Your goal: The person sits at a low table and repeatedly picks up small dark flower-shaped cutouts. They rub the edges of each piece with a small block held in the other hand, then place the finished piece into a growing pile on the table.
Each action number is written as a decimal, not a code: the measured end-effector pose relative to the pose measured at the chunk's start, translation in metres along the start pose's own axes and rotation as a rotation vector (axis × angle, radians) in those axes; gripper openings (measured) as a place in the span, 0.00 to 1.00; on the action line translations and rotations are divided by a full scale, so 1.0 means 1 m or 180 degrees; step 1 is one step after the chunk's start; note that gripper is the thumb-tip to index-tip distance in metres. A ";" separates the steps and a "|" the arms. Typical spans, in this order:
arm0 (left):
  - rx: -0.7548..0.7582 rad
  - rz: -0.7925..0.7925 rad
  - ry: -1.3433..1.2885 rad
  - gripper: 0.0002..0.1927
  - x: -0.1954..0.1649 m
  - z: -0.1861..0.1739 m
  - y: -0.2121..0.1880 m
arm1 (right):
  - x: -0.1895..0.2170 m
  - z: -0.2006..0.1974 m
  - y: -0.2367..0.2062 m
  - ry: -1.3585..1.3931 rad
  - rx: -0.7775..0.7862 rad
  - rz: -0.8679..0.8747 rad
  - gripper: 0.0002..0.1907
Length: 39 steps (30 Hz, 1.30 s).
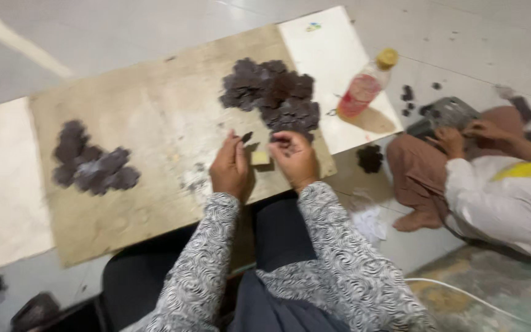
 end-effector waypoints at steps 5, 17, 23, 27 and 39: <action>-0.0258 -0.0316 0.0189 0.13 0.017 -0.030 -0.037 | -0.001 0.012 -0.016 -0.0197 0.0181 -0.0171 0.14; -0.0299 0.0038 0.0049 0.11 0.030 -0.066 -0.061 | 0.049 0.052 -0.058 -0.2160 0.0188 -0.1642 0.19; -0.0371 -0.0360 -0.0718 0.06 0.060 -0.066 -0.064 | 0.014 0.044 -0.044 -0.1965 0.0000 -0.1118 0.15; -0.0400 -0.2015 -0.1793 0.06 0.102 -0.048 -0.105 | -0.011 0.033 -0.051 -0.0294 -0.0050 -0.0446 0.15; -0.0329 -0.1630 -0.3708 0.19 0.008 -0.076 -0.113 | 0.116 0.106 -0.181 -0.1406 0.0443 -0.1588 0.09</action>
Point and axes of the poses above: each hand's wrist, its own y-axis towards the middle knuckle, its own z-axis out of the palm, x = y × z, the point moved 10 cm from there along y, towards the middle knuckle, and after that the axes turned 13 degrees about z, right-handed, at the moved point
